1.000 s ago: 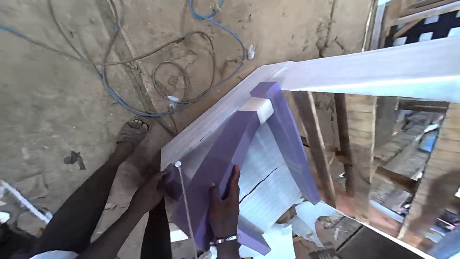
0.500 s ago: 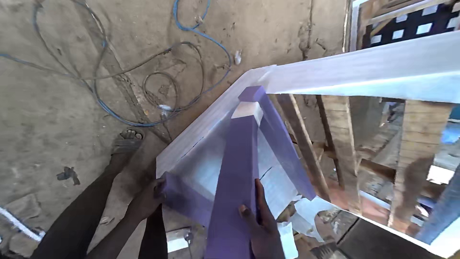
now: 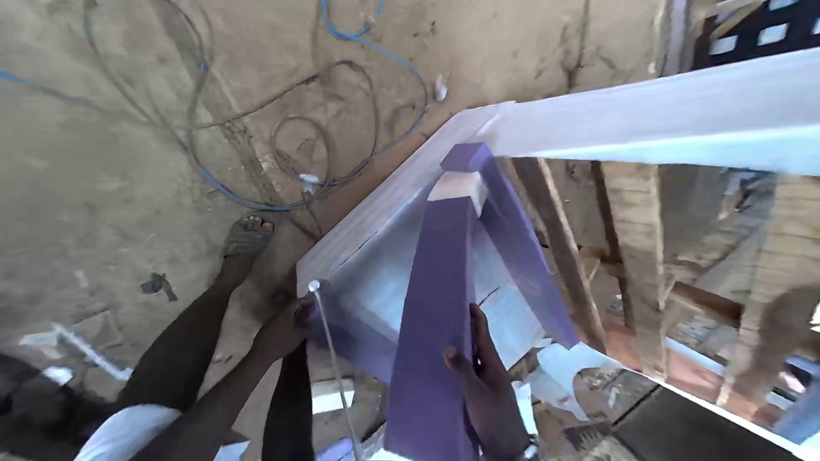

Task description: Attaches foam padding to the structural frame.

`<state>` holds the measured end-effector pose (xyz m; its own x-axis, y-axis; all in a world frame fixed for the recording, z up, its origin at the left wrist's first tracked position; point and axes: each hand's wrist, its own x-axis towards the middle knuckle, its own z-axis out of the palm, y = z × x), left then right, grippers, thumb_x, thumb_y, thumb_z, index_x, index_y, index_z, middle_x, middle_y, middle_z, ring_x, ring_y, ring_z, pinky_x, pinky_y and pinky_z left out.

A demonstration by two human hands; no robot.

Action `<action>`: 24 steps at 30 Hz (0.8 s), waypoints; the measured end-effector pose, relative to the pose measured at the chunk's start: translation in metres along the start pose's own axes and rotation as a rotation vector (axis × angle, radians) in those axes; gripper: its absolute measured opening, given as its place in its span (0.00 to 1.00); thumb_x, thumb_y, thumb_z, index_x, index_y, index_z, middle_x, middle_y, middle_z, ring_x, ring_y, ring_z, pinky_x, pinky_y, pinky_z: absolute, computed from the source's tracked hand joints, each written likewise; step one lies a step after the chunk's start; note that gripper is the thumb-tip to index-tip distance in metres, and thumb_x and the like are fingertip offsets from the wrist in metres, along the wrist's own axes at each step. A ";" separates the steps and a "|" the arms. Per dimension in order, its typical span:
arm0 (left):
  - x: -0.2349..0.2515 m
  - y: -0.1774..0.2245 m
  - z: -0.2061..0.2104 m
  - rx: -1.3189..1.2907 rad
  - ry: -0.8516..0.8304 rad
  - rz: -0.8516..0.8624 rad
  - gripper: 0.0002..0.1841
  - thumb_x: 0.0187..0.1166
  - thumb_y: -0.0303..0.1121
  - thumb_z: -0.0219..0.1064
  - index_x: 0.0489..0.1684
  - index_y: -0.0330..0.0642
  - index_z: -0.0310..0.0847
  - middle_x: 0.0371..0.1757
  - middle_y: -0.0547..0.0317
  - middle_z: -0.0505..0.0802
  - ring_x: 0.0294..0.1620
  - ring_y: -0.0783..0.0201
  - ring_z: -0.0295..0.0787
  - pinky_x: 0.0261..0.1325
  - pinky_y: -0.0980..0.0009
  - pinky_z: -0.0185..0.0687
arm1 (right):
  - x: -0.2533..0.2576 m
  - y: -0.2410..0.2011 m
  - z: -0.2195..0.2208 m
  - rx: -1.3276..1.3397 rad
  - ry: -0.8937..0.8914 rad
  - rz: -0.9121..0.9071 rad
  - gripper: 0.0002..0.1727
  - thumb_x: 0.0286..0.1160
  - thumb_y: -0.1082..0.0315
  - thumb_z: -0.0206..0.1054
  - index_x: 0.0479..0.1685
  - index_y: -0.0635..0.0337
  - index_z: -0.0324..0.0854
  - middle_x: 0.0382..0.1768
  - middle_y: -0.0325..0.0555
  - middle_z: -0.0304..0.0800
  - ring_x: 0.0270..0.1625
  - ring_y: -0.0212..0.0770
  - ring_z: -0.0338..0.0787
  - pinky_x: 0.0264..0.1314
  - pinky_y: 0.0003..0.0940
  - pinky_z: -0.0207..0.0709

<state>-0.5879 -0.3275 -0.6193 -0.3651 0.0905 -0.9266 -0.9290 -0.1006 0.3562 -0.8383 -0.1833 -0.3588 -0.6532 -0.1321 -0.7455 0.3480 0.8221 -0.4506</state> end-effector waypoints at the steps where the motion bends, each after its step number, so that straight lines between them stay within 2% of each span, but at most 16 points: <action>1: 0.000 0.002 -0.003 -0.021 -0.005 -0.007 0.33 0.78 0.42 0.71 0.86 0.53 0.69 0.75 0.50 0.85 0.74 0.51 0.84 0.78 0.46 0.77 | 0.005 0.008 0.020 -0.012 0.033 -0.005 0.52 0.71 0.57 0.73 0.96 0.55 0.47 0.90 0.54 0.60 0.85 0.40 0.72 0.82 0.38 0.75; 2: -0.001 0.004 -0.006 -0.056 -0.006 -0.008 0.31 0.80 0.42 0.69 0.85 0.52 0.71 0.75 0.50 0.86 0.75 0.52 0.83 0.80 0.47 0.76 | 0.009 0.015 0.041 -0.041 0.071 0.006 0.53 0.68 0.55 0.74 0.96 0.53 0.47 0.89 0.56 0.61 0.84 0.42 0.73 0.81 0.41 0.76; 4: -0.007 0.000 -0.006 -0.154 -0.003 -0.007 0.26 0.86 0.42 0.65 0.83 0.50 0.73 0.74 0.50 0.87 0.73 0.54 0.84 0.79 0.49 0.77 | 0.014 0.035 0.087 -0.105 0.145 0.036 0.56 0.68 0.53 0.75 0.97 0.50 0.44 0.89 0.58 0.59 0.88 0.47 0.68 0.86 0.48 0.68; 6: -0.009 -0.006 -0.006 -0.323 0.012 -0.006 0.22 0.89 0.39 0.61 0.81 0.46 0.75 0.73 0.49 0.87 0.71 0.55 0.85 0.76 0.52 0.79 | 0.024 0.057 0.131 -0.159 0.232 -0.013 0.56 0.66 0.55 0.77 0.95 0.57 0.45 0.90 0.63 0.57 0.90 0.56 0.63 0.89 0.53 0.61; 8: -0.016 -0.012 -0.007 -0.473 0.041 -0.048 0.21 0.92 0.38 0.55 0.80 0.43 0.74 0.71 0.45 0.87 0.68 0.52 0.86 0.70 0.51 0.82 | 0.033 0.070 0.164 -0.165 0.304 -0.022 0.56 0.64 0.57 0.78 0.94 0.59 0.46 0.90 0.64 0.55 0.90 0.59 0.60 0.90 0.54 0.58; 10: -0.028 -0.011 -0.014 -0.556 0.093 -0.121 0.21 0.94 0.40 0.52 0.80 0.45 0.74 0.73 0.45 0.86 0.70 0.50 0.85 0.69 0.49 0.82 | 0.038 0.070 0.180 -0.181 0.334 0.010 0.56 0.65 0.58 0.80 0.95 0.55 0.47 0.91 0.62 0.54 0.91 0.58 0.58 0.91 0.55 0.57; 13: -0.044 -0.005 -0.029 -0.639 0.197 -0.174 0.21 0.95 0.41 0.49 0.79 0.43 0.73 0.74 0.45 0.85 0.72 0.48 0.83 0.70 0.48 0.79 | 0.040 0.062 0.189 -0.214 0.367 0.044 0.57 0.62 0.61 0.82 0.94 0.55 0.49 0.89 0.65 0.55 0.89 0.64 0.61 0.85 0.60 0.64; 15: -0.058 -0.007 -0.038 -0.606 0.257 -0.106 0.22 0.95 0.42 0.48 0.79 0.43 0.73 0.73 0.47 0.86 0.70 0.50 0.85 0.70 0.49 0.81 | 0.039 0.062 0.192 -0.202 0.370 0.033 0.57 0.64 0.62 0.82 0.95 0.56 0.48 0.90 0.66 0.52 0.89 0.65 0.61 0.86 0.59 0.62; 17: -0.074 -0.021 -0.046 -0.501 0.339 -0.001 0.22 0.95 0.45 0.49 0.78 0.45 0.75 0.72 0.50 0.87 0.69 0.53 0.87 0.70 0.48 0.83 | 0.040 0.065 0.194 -0.205 0.370 0.005 0.58 0.64 0.62 0.82 0.95 0.56 0.46 0.89 0.69 0.54 0.88 0.67 0.63 0.85 0.60 0.64; 19: -0.106 -0.045 -0.055 -0.378 0.447 0.107 0.22 0.94 0.47 0.51 0.76 0.50 0.78 0.71 0.55 0.88 0.64 0.57 0.89 0.66 0.50 0.86 | 0.037 0.067 0.193 -0.188 0.354 0.015 0.59 0.63 0.60 0.83 0.95 0.55 0.46 0.86 0.70 0.58 0.85 0.68 0.66 0.83 0.60 0.67; 21: -0.161 -0.076 -0.057 -0.405 0.536 0.147 0.21 0.94 0.44 0.52 0.77 0.46 0.77 0.70 0.51 0.88 0.64 0.55 0.89 0.67 0.50 0.85 | 0.031 0.078 0.186 -0.158 0.336 -0.060 0.59 0.62 0.59 0.84 0.94 0.59 0.47 0.86 0.73 0.59 0.84 0.70 0.67 0.83 0.61 0.66; 23: -0.226 -0.130 -0.025 -0.454 0.645 0.074 0.21 0.93 0.42 0.52 0.76 0.44 0.77 0.67 0.49 0.89 0.62 0.55 0.89 0.66 0.51 0.85 | 0.001 0.097 0.166 -0.145 0.346 -0.265 0.58 0.62 0.56 0.84 0.91 0.68 0.51 0.81 0.80 0.64 0.80 0.75 0.71 0.81 0.62 0.70; 24: -0.258 -0.162 -0.002 -0.470 0.723 0.011 0.21 0.93 0.43 0.53 0.75 0.41 0.78 0.64 0.45 0.90 0.61 0.53 0.90 0.66 0.50 0.84 | -0.028 0.088 0.163 -0.111 0.355 -0.400 0.54 0.64 0.57 0.83 0.87 0.76 0.56 0.76 0.85 0.68 0.75 0.76 0.76 0.78 0.58 0.75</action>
<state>-0.3433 -0.3366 -0.4379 -0.0974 -0.5500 -0.8294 -0.7458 -0.5115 0.4268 -0.6796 -0.1970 -0.4575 -0.9136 -0.2676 -0.3063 -0.0351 0.8021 -0.5962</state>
